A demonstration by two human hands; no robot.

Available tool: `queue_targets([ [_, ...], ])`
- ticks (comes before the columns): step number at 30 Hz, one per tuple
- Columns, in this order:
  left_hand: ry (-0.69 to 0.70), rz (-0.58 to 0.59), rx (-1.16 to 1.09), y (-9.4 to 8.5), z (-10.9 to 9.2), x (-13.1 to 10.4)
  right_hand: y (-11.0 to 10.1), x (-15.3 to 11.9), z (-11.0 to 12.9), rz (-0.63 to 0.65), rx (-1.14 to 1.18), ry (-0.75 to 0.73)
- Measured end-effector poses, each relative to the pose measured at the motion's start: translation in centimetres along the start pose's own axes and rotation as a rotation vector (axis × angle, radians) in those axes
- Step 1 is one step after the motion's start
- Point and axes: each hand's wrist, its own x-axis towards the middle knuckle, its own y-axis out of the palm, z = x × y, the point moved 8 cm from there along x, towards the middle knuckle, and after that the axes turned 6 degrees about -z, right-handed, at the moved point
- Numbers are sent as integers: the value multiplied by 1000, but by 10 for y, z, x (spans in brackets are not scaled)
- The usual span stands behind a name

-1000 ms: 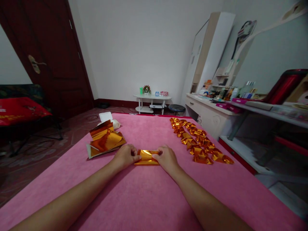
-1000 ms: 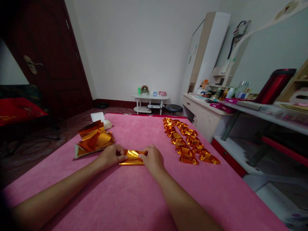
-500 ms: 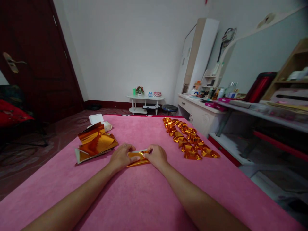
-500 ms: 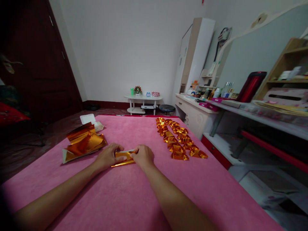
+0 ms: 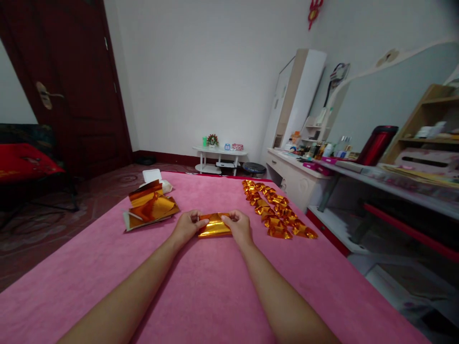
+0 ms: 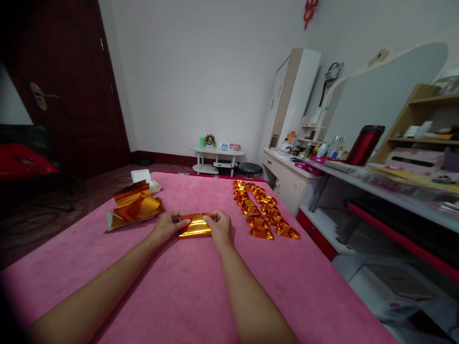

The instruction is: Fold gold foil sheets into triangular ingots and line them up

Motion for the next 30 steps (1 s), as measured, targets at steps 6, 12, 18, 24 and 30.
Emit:
queue_targets([
  [6,43,-60,-106,0,-13,-4,-1,0,2,56,116,-19],
  [12,127,-67,-150,3,-30,-10,-6,0,3,-6,148,-17],
  [18,85,-67,-229,6,-24,-8,-11,1,5,-57,177,-34],
  [24,49,-92,-185,3,-24,-8,-19,6,-4,-129,215,-8],
  [30,67,-60,-175,5,-23,-9,-26,9,-14,-202,290,38],
])
